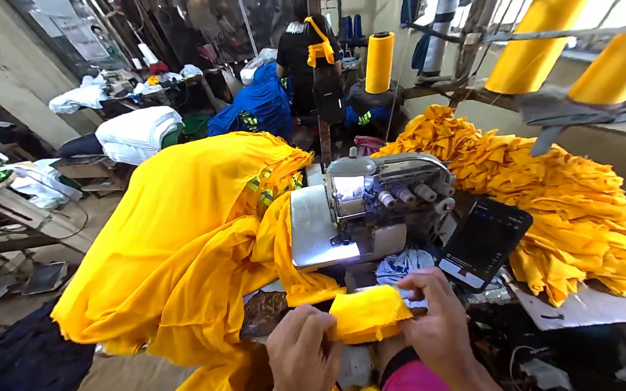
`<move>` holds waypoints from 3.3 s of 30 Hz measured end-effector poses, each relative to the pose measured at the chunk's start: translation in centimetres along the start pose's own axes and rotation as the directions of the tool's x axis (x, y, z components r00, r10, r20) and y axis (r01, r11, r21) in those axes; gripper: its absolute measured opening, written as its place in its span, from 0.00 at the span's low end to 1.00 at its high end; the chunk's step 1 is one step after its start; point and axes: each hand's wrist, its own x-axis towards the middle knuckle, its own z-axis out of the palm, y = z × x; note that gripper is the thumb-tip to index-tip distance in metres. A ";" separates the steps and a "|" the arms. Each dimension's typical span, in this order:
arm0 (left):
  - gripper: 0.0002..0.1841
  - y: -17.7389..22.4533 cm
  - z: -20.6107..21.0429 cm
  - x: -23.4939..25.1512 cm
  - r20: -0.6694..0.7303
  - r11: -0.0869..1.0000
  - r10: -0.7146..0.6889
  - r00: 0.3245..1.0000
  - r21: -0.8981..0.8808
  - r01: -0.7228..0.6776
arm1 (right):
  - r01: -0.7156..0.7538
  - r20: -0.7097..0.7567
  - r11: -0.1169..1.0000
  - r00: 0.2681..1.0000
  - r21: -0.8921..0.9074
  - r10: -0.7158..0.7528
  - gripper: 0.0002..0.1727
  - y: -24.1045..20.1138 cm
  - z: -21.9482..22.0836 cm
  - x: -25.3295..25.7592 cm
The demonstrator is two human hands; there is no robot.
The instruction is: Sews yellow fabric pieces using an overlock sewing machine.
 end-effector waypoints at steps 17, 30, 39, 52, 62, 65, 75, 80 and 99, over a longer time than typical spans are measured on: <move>0.05 4.5 5.8 -1.4 0.430 0.964 0.000 0.903 -0.239 0.114 | -0.152 0.224 0.881 0.935 -0.448 0.276 0.30 3.6 -9.1 -1.8; 0.03 3.4 3.9 -2.7 0.548 0.933 -0.061 0.835 -0.266 0.242 | -0.205 0.253 0.912 0.918 -0.356 0.305 0.30 2.8 -7.4 -3.2; 0.05 3.6 4.2 -3.1 0.564 0.920 -0.060 0.823 -0.289 0.265 | -0.214 0.249 0.909 0.916 -0.357 0.313 0.28 3.2 -7.6 -3.8; 0.04 3.4 3.8 -3.4 0.576 0.914 -0.086 0.813 -0.280 0.295 | -0.250 0.285 0.918 0.897 -0.308 0.339 0.29 2.7 -7.4 -4.0; 0.08 3.2 3.6 -3.4 0.605 0.922 -0.064 0.793 -0.268 0.278 | -0.147 0.350 0.956 0.907 -0.253 0.232 0.21 2.2 -7.1 -4.4; 0.07 2.7 3.5 -3.6 0.598 0.929 -0.073 0.798 -0.250 0.273 | -0.110 0.404 0.968 0.893 -0.226 0.196 0.17 1.8 -6.8 -4.7; 0.06 0.6 2.7 -3.8 0.453 0.949 -0.134 0.882 -0.196 0.245 | 0.040 0.435 0.991 0.900 -0.124 0.018 0.11 1.1 -3.1 -5.4; 0.07 -0.8 2.1 -4.7 0.361 0.966 -0.127 0.924 -0.167 0.198 | 0.116 0.422 0.988 0.904 -0.103 -0.062 0.10 1.4 -1.1 -5.3; 0.10 -5.0 -3.1 -4.3 0.388 0.810 -0.545 0.744 0.014 0.586 | -0.158 0.699 0.987 0.703 -0.028 0.133 0.15 -0.7 4.6 -1.3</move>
